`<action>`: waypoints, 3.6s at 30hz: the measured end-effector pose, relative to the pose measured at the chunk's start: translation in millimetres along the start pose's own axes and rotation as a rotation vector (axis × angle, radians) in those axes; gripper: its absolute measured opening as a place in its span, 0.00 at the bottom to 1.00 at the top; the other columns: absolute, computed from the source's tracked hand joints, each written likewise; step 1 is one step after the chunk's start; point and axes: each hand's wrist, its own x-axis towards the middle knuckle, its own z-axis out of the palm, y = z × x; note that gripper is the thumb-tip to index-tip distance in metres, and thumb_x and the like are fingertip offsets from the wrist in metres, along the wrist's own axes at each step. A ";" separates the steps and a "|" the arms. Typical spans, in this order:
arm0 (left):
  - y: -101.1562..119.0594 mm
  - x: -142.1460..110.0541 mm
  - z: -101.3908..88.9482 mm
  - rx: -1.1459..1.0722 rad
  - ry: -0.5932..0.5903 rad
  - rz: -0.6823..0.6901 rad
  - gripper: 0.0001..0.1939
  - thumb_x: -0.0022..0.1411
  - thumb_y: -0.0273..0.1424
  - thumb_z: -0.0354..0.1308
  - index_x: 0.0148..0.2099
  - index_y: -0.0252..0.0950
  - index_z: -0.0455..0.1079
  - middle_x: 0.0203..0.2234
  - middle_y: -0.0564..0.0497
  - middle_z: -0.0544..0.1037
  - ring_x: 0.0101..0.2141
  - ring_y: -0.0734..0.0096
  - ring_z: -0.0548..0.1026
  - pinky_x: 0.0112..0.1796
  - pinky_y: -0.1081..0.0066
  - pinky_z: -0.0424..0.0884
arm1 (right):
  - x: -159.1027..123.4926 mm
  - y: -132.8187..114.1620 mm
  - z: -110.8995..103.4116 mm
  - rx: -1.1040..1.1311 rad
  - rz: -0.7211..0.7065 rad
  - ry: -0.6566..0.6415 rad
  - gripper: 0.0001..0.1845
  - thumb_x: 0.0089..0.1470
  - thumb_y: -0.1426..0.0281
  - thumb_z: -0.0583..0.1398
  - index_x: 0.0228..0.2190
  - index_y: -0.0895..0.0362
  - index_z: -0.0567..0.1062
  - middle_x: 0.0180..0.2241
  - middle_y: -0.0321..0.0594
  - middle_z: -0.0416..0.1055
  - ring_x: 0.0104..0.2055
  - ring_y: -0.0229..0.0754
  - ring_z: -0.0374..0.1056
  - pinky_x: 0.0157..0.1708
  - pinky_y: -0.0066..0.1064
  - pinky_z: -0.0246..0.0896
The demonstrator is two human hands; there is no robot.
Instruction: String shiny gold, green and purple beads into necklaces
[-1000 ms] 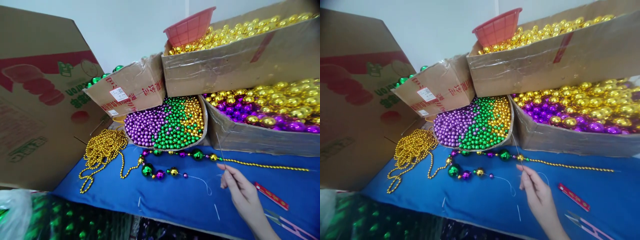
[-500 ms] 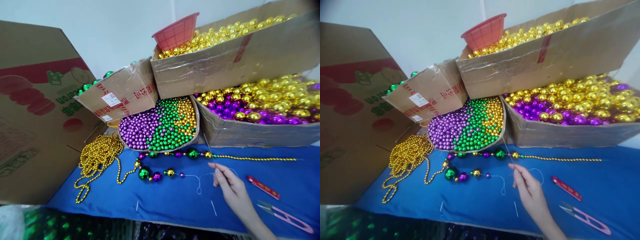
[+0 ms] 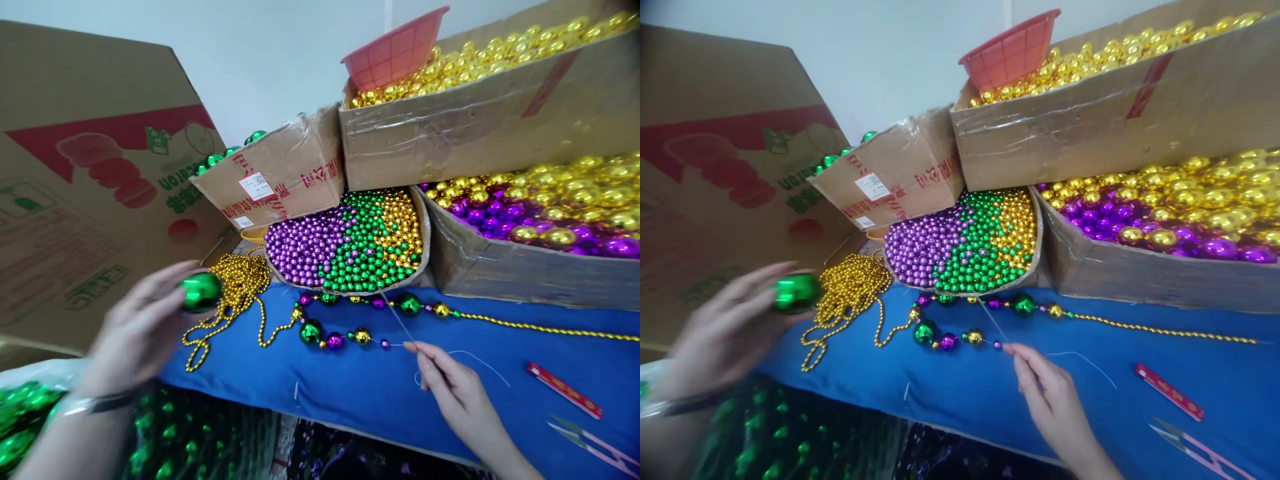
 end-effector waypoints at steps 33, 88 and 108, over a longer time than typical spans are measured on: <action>-123.4 -53.1 164.1 -0.482 -0.202 -0.169 0.18 0.53 0.28 0.62 0.47 0.40 0.64 0.43 0.50 0.67 0.41 0.69 0.69 0.40 0.69 0.69 | -22.8 -2.0 13.5 -0.291 -0.250 -0.040 0.14 0.61 0.70 0.49 0.44 0.54 0.70 0.36 0.39 0.75 0.35 0.36 0.73 0.34 0.22 0.66; -76.1 31.8 262.2 -0.447 -0.797 -0.300 0.13 0.56 0.34 0.60 0.41 0.31 0.71 0.35 0.44 0.76 0.35 0.67 0.76 0.38 0.69 0.72 | 11.6 4.7 -31.4 -0.236 -0.129 0.364 0.10 0.61 0.65 0.49 0.35 0.55 0.69 0.22 0.34 0.68 0.20 0.34 0.62 0.23 0.22 0.57; -96.6 -2.3 252.4 -0.296 -0.763 -0.218 0.13 0.52 0.31 0.63 0.40 0.32 0.69 0.32 0.48 0.75 0.31 0.73 0.73 0.33 0.72 0.70 | 11.1 36.3 -13.8 -0.256 0.001 0.250 0.11 0.63 0.66 0.46 0.36 0.54 0.65 0.25 0.35 0.69 0.24 0.36 0.66 0.26 0.24 0.59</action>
